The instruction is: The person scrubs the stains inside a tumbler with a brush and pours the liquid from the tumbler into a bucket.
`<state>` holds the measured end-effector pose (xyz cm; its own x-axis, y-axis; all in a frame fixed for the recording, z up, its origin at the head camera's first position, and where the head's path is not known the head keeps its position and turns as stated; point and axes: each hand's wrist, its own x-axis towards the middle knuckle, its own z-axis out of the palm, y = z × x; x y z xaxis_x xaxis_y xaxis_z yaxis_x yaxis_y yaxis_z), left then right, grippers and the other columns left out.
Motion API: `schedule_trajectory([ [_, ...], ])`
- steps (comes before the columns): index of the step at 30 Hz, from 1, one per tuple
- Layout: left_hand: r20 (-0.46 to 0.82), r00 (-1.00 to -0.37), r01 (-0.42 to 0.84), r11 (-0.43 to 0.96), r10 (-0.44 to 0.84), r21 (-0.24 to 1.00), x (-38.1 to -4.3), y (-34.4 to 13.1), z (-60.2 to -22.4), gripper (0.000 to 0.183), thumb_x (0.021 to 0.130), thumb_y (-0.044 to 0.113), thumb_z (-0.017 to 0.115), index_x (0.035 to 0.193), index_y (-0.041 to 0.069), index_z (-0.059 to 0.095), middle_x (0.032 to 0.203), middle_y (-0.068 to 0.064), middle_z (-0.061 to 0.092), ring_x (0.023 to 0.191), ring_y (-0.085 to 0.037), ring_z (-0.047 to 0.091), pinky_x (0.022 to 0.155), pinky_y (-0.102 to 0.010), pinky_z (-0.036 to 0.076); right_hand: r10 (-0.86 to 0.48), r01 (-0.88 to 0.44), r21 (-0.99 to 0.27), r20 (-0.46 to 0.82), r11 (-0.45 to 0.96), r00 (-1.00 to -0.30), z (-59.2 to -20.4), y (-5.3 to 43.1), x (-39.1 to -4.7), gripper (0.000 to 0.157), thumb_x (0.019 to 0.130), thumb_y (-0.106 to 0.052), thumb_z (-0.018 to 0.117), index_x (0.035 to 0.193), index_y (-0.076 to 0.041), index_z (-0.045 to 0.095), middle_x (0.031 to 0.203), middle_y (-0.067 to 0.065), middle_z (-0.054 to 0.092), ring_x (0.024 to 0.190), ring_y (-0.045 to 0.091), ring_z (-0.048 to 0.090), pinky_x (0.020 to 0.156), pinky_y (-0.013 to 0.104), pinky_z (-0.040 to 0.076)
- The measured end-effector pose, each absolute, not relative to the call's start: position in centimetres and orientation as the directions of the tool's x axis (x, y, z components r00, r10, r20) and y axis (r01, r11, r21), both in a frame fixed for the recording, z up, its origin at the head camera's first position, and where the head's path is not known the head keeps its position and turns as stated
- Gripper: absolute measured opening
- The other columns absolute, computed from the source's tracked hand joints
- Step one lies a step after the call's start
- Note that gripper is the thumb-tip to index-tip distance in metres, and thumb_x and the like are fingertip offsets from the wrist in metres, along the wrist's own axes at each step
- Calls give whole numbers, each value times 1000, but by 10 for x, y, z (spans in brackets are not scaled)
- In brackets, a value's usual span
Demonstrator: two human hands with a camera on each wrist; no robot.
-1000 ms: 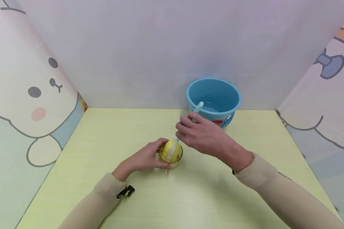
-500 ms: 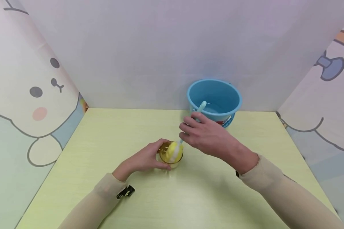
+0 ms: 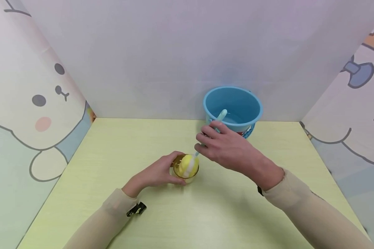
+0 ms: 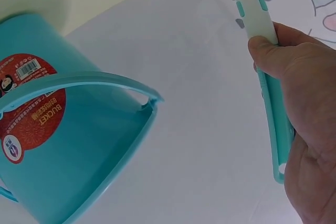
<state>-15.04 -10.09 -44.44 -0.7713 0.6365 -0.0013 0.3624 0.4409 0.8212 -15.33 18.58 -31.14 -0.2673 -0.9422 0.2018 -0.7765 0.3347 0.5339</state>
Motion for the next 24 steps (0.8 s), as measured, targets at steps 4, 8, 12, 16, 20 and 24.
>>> schedule_trajectory([
  [4,2,-771,366,442,636,819,-150,-101,-444,85,80,35,97,147,13,49,133,6,63,121,-11,60,108,-34,49,-939,-771,538,229,341,-256,-312,185,-153,63,68,-16,103,123,-15,72,116,15,61,116,36,52,102,54,45],
  [8,-4,-773,360,444,635,821,-150,-101,-445,87,79,36,97,147,12,49,130,6,64,116,-10,61,105,-33,50,-934,-758,549,258,352,-247,-313,182,-153,59,71,-14,101,122,-15,71,115,15,61,116,35,53,101,53,45],
  [12,-10,-774,348,439,633,828,-150,-101,-444,88,79,37,97,147,11,48,125,7,65,111,-9,62,103,-33,51,-930,-742,564,268,362,-250,-315,181,-155,57,72,-13,100,121,-13,70,115,15,60,113,35,52,100,53,45],
  [16,-14,-772,340,432,635,835,-150,-101,-444,88,79,36,97,147,11,48,122,7,65,110,-9,63,101,-32,51,-929,-729,577,258,369,-266,-315,181,-156,58,73,-13,100,122,-12,70,115,16,60,112,35,52,100,53,45],
  [20,-18,-773,340,438,634,832,-149,-101,-444,89,80,36,97,148,10,47,122,7,65,110,-9,63,101,-32,52,-926,-717,587,243,376,-287,-314,183,-155,56,74,-12,99,122,-11,71,115,16,60,111,35,51,100,53,45],
  [24,-21,-777,340,447,629,827,-149,-101,-444,90,79,37,97,149,9,47,123,7,64,110,-10,62,102,-32,51,-924,-714,587,232,382,-304,-312,185,-155,57,73,-11,99,123,-11,70,116,16,60,111,35,50,101,53,44],
])
